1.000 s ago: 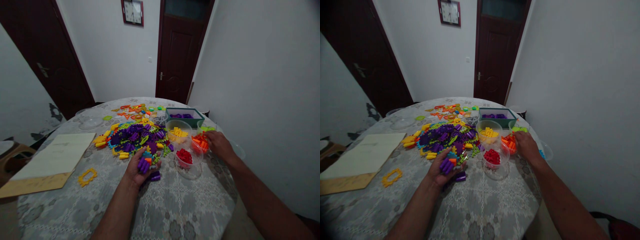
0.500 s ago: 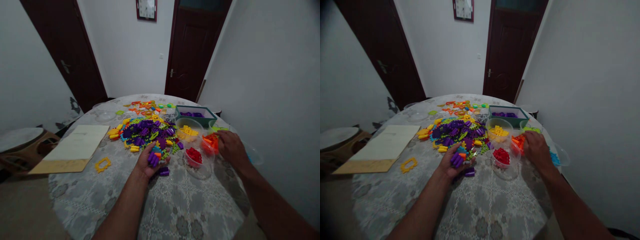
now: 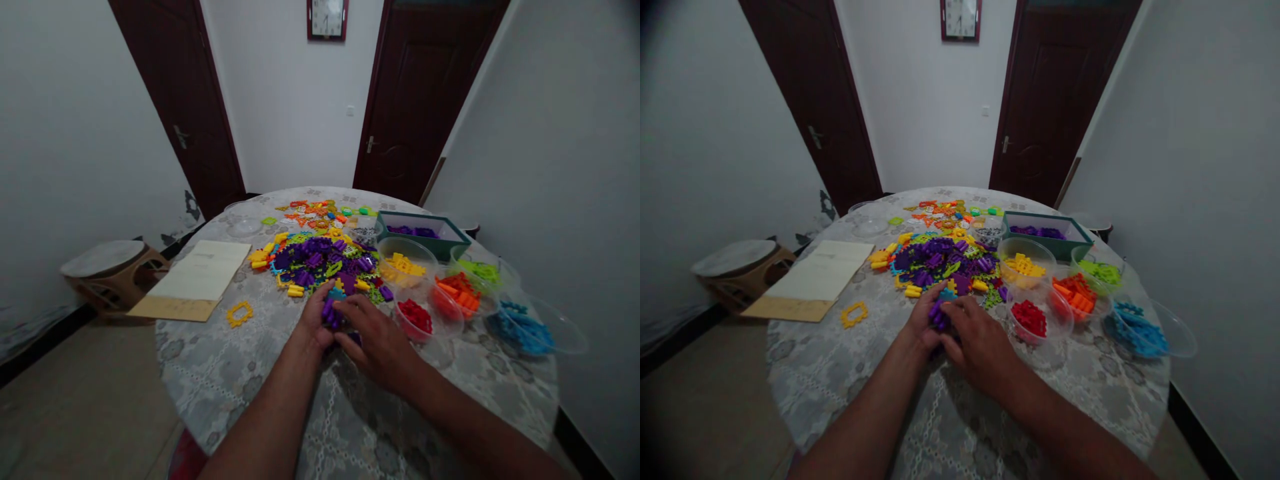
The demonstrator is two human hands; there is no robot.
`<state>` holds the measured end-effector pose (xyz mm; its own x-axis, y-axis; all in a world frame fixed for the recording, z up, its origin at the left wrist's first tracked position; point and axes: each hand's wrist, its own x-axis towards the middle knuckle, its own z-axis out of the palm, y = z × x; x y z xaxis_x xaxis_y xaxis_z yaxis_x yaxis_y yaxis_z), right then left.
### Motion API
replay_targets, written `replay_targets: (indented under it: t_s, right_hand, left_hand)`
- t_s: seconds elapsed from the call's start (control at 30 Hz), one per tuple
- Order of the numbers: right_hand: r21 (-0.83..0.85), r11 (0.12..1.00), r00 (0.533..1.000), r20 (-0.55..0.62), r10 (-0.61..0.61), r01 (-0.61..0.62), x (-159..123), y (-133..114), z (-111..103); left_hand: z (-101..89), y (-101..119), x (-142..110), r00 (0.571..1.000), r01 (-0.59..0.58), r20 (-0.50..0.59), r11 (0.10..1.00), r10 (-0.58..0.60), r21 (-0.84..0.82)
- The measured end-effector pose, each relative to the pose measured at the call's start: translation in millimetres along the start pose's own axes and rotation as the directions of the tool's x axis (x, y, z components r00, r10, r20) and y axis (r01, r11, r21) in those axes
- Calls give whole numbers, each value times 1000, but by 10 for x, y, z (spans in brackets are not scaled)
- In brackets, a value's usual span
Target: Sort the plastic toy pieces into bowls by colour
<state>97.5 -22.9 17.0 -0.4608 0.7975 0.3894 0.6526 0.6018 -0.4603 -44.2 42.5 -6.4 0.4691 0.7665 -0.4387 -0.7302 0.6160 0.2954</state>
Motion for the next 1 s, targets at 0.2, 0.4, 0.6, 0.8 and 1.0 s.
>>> replay_targets:
  t_s: [0.2, 0.4, 0.6, 0.8, 1.0]
  right_hand:
    - [-2, 1000, 999, -35, -6, 6, 92, 2, 167]
    - [1, 999, 987, -159, -35, 36, 88, 58, 106]
    - [49, 990, 969, -203, 141, -134, 10, 235, -474]
    - [-22, 921, 866, -351, 356, -388, -299, 646, -1045]
    - [-9, 856, 806, -340, 484, -518, -212, 1276, -1471]
  left_hand:
    - [25, 20, -8, 999, 17, -40, 1000, -17, -10]
    - [-1, 23, 72, 999, -53, -16, 998, 52, -42]
    - [-20, 34, 73, 993, -104, -56, 994, 105, 21]
    - [-4, 46, 58, 990, -116, -76, 993, 117, 14]
    - [10, 19, 59, 987, -116, -106, 993, 118, 23]
